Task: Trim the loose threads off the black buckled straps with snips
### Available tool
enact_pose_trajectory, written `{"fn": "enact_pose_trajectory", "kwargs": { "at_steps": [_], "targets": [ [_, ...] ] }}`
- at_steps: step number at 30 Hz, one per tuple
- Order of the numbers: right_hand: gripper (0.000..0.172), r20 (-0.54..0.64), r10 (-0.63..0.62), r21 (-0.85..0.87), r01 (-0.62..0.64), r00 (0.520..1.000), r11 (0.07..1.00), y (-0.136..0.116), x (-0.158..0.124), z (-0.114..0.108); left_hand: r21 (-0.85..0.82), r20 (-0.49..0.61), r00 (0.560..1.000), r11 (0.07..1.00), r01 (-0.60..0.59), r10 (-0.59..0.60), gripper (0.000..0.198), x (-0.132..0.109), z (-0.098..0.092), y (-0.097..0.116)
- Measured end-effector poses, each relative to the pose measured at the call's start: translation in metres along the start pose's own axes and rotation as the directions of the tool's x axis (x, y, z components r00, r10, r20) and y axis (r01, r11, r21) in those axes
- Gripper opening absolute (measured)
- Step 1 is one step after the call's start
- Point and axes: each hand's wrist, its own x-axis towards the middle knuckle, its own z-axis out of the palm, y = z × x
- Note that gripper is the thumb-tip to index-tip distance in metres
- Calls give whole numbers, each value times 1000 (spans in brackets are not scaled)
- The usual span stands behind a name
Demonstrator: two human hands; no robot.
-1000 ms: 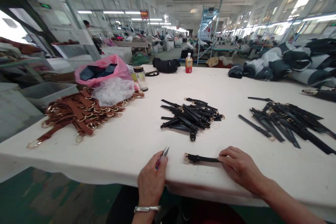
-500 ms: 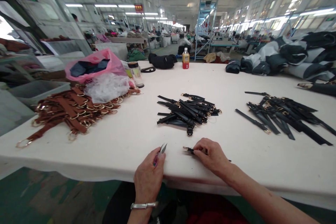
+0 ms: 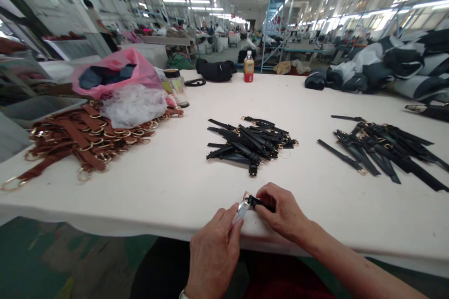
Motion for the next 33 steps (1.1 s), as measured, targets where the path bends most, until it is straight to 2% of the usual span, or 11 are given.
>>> {"fn": "enact_pose_trajectory", "kwargs": {
  "at_steps": [5,11,15,19,23,30,33],
  "targets": [
    [15,73,-43,-36,46,996,998,1,7,0,78,49,998,996,-31,27,29,-1,2,-3],
    [12,47,-52,-33,54,998,998,3,8,6,151,0,995,984,-95,96,30,-4,4,-3],
    [16,76,-55,-86,62,996,994,3,13,7,140,9,996,986,-89,88,29,-1,5,-2],
    [16,157,-70,-154,94,985,984,6,20,6,94,41,997,993,-64,61,31,4,6,-1],
    [16,163,-72,-150,97,984,984,8,21,6,93,86,994,993,-71,63,32,8,4,2],
    [14,207,-69,-107,92,976,990,4,24,1,123,216,974,988,-97,69,35,19,-10,4],
    [13,206,-76,-130,104,976,986,3,25,1,102,222,971,988,-116,91,36,20,-10,4]
  ]
}}
